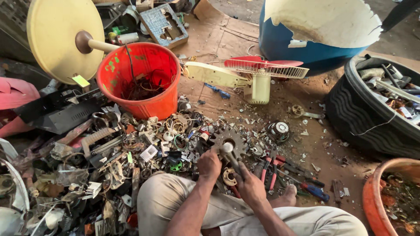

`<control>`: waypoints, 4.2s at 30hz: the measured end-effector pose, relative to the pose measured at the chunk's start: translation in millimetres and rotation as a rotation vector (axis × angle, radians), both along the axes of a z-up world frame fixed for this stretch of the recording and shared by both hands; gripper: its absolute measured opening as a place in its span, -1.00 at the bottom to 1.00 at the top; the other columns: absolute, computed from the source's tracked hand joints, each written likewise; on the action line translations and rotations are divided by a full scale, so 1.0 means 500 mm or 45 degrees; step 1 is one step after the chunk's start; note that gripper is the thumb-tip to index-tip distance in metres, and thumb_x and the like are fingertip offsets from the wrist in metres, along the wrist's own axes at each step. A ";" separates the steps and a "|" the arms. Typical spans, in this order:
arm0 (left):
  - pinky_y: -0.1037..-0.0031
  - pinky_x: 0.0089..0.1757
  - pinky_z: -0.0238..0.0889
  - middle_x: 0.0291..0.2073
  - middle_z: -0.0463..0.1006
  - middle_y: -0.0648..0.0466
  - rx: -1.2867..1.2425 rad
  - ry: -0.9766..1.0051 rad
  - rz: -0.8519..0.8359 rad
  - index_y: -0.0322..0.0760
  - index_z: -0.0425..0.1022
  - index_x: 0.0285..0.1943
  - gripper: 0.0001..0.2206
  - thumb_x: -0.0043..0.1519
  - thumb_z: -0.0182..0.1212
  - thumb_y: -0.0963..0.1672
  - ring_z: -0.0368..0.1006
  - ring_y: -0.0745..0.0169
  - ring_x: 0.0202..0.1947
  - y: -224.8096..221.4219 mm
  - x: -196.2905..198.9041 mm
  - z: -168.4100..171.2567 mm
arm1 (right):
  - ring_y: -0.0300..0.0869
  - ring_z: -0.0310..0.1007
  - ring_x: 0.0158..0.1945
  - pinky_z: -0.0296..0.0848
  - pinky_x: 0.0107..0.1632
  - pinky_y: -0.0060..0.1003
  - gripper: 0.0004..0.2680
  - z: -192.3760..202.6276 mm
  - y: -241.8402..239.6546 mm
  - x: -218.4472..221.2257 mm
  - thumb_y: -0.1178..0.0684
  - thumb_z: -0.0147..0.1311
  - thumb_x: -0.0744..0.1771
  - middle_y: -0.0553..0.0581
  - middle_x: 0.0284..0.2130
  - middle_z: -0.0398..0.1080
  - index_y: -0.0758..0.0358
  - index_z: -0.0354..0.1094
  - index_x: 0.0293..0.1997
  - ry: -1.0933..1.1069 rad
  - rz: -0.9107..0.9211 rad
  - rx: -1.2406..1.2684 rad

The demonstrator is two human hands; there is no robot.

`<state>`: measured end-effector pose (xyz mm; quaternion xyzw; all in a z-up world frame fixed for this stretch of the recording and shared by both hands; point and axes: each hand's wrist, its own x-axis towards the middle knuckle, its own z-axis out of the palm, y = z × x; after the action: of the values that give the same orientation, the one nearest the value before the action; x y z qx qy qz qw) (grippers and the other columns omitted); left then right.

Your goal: The person sits on the floor and uses a hammer to repeatedly strike a metal gear-like component, likely to separate parts or extract materials. The person handles the component with both hands, repositioning it between strikes.

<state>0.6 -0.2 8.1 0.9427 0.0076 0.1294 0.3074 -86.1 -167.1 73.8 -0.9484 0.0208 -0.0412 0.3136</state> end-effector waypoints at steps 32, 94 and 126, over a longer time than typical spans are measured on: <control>0.08 -0.29 0.40 -0.43 0.62 -0.13 -0.357 -0.171 0.196 -0.25 0.57 -0.33 -0.92 0.05 0.36 -0.18 0.55 -0.25 -0.36 0.043 -0.065 0.091 | 0.15 0.53 -0.14 0.48 -0.06 -0.02 -0.80 -0.063 0.117 0.122 -0.09 0.12 0.31 0.23 -0.22 0.52 0.20 0.55 -0.20 -0.213 -0.129 0.047; 0.45 -0.43 0.35 -0.45 0.60 0.03 -1.880 0.665 -0.013 -0.38 0.65 -0.26 -0.88 0.10 0.21 -0.26 0.50 0.26 -0.52 -0.112 -0.328 0.158 | 0.20 0.60 -0.10 0.62 0.01 -0.02 -0.69 0.044 -0.172 -0.179 0.29 -0.28 0.31 0.48 -0.10 0.52 0.61 0.30 0.12 0.627 -0.127 2.317; 0.39 -0.34 0.41 -0.35 0.60 -0.02 -2.080 0.653 -0.030 -0.41 0.61 -0.14 -0.83 0.12 0.23 -0.24 0.54 0.15 -0.39 -0.100 -0.359 0.192 | 0.29 0.48 0.06 0.50 0.18 0.17 -0.60 0.069 -0.286 -0.153 0.40 -0.29 0.20 0.48 -0.01 0.43 0.60 0.33 0.12 0.167 -0.257 2.440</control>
<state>-179.1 -50.3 104.3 0.4257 0.1578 -0.1372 0.8804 -162.5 -310.0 108.2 -0.2843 0.1443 0.0195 0.9476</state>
